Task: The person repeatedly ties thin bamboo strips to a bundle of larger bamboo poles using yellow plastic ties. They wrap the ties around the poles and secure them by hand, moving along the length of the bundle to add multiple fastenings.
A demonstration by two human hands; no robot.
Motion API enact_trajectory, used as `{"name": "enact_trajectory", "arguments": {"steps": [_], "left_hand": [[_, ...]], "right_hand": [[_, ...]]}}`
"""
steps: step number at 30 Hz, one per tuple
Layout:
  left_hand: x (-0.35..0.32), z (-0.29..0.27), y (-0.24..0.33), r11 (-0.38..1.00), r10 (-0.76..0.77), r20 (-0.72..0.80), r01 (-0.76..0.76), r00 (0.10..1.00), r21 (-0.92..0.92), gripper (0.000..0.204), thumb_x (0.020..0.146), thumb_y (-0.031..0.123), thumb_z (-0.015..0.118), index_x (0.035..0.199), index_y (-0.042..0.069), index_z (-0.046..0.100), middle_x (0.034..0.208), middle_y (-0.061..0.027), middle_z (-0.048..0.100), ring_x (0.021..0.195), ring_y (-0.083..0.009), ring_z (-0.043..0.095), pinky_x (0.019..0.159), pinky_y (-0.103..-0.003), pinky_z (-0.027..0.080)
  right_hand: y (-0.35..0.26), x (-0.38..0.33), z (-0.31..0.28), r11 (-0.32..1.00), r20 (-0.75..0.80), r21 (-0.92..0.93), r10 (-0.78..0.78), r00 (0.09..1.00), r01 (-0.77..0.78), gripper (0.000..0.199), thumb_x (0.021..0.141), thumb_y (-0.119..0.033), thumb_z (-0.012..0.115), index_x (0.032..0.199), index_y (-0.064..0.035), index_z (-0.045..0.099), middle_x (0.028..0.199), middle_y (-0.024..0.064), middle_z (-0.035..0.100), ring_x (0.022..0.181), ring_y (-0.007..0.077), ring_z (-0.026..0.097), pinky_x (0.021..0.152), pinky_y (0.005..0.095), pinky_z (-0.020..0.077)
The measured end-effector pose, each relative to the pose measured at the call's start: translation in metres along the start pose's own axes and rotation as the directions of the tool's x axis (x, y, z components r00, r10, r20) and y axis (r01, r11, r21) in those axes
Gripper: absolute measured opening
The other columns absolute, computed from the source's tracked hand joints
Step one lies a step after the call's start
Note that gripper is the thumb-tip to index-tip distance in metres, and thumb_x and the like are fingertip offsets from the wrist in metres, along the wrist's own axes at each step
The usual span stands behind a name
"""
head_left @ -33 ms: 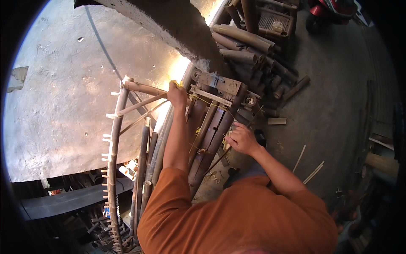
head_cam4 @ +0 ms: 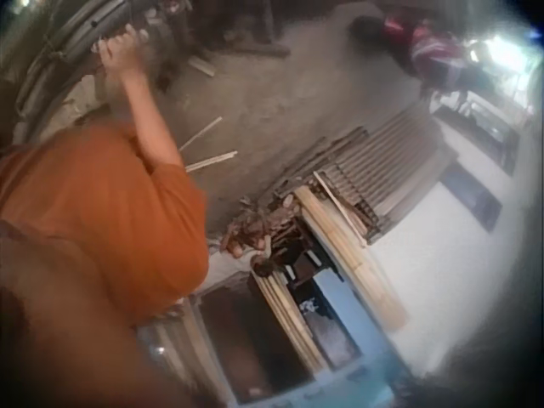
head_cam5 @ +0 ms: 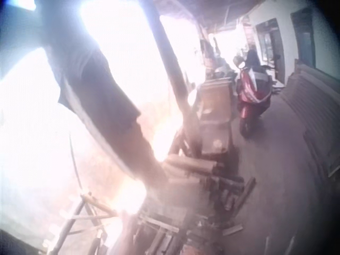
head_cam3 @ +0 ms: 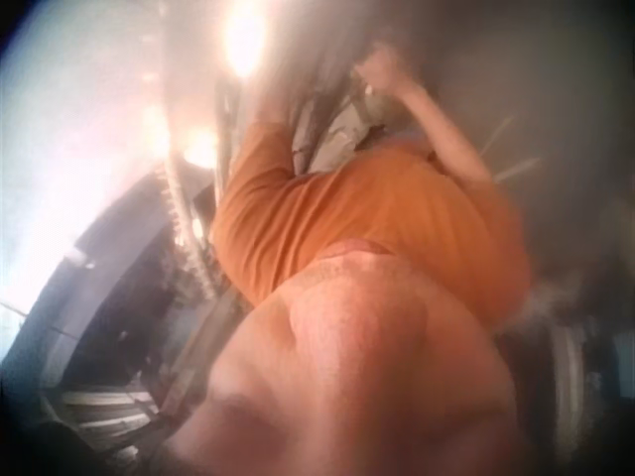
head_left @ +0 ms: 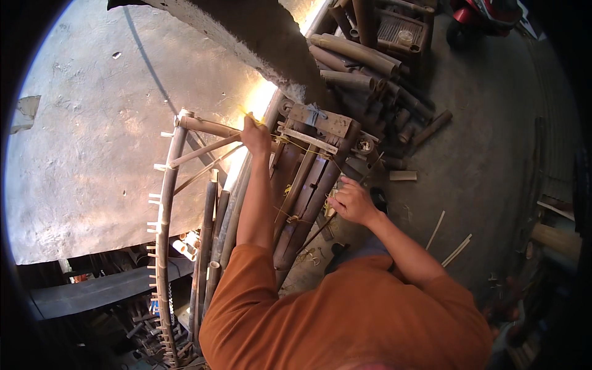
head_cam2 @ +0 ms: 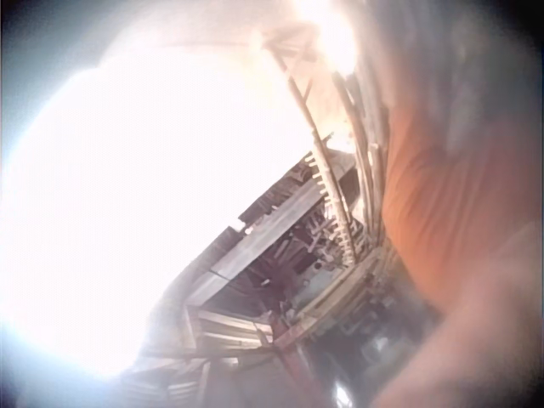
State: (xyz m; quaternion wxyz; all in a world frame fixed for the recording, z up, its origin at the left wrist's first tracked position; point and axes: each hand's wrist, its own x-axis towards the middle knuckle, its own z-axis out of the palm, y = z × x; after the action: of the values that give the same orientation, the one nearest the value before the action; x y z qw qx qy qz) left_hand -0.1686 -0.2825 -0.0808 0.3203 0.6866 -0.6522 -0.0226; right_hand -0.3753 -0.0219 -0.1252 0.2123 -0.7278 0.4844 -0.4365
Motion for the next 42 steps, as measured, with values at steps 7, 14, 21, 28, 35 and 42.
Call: {"name": "enact_trajectory", "arguments": {"steps": [7,14,21,28,35,42], "left_hand": [[-0.012,0.028,-0.020,0.996,-0.077,0.146,0.068,0.986,0.060,0.026,0.082,0.012,0.055,0.106,0.002,0.061,0.092,-0.0247,0.067,0.088,-0.0441,0.064,0.077,-0.052,0.049],[-0.022,-0.009,-0.073,0.995,-0.064,0.357,0.087,0.932,-0.050,0.039,0.088,0.025,0.062,0.118,0.000,0.059,0.092,-0.0230,0.069,0.084,-0.0349,0.068,0.075,-0.044,0.051],[-0.159,-0.234,-0.136,0.952,-0.240,0.284,0.282,0.928,-0.117,0.055,0.097,0.035,0.055,0.133,-0.005,0.049,0.115,-0.0286,0.064,0.108,-0.0364,0.064,0.092,-0.041,0.049],[-0.324,-0.271,-0.163,0.938,-0.276,0.615,0.348,0.739,0.002,0.040,0.090,0.029,0.062,0.123,0.006,0.057,0.116,-0.0198,0.065,0.112,-0.0372,0.059,0.097,-0.053,0.037],[-0.356,-0.207,-0.192,0.989,-0.080,0.042,0.085,0.996,-0.123,0.027,0.089,0.025,0.064,0.105,0.004,0.062,0.094,-0.0183,0.067,0.095,-0.0369,0.062,0.082,-0.047,0.038],[-0.335,-0.253,-0.131,0.940,-0.278,0.297,0.322,0.913,-0.112,0.029,0.097,0.024,0.050,0.101,0.003,0.068,0.094,-0.0238,0.068,0.089,-0.0420,0.065,0.078,-0.048,0.044]], "right_hand": [[0.004,0.006,0.002,0.999,0.021,-0.004,-0.049,0.999,0.049,0.037,0.088,-0.023,0.066,0.058,-0.0079,0.051,0.058,0.0082,0.052,0.061,0.0271,0.057,0.101,0.0423,0.0455],[0.013,-0.017,0.010,0.589,-0.012,0.765,0.416,0.909,-0.259,0.026,0.092,-0.010,0.046,0.070,-0.0032,0.057,0.069,0.0062,0.063,0.069,0.0201,0.062,0.092,0.0396,0.0488],[-0.031,-0.077,0.039,-0.208,0.610,0.719,0.646,0.459,-0.663,0.043,0.100,-0.043,0.049,0.122,-0.0076,0.057,0.114,0.0070,0.062,0.105,0.0188,0.058,0.099,0.0418,0.0449],[-0.192,-0.104,0.144,-0.498,0.863,0.501,0.352,0.363,-0.708,0.029,0.101,-0.033,0.048,0.105,-0.0083,0.063,0.093,0.0044,0.064,0.085,0.0144,0.060,0.082,0.0291,0.0487],[-0.319,-0.005,0.196,0.416,0.489,0.746,0.190,0.852,-0.521,0.032,0.100,-0.025,0.044,0.077,-0.0068,0.056,0.081,0.0038,0.058,0.078,0.0157,0.055,0.071,0.0331,0.0451],[-0.215,0.100,0.243,0.978,0.735,-0.070,-0.083,0.673,0.197,0.068,0.097,-0.062,0.036,0.096,-0.0019,0.069,0.088,0.0199,0.067,0.082,0.0284,0.063,0.080,0.0434,0.0468]]}}
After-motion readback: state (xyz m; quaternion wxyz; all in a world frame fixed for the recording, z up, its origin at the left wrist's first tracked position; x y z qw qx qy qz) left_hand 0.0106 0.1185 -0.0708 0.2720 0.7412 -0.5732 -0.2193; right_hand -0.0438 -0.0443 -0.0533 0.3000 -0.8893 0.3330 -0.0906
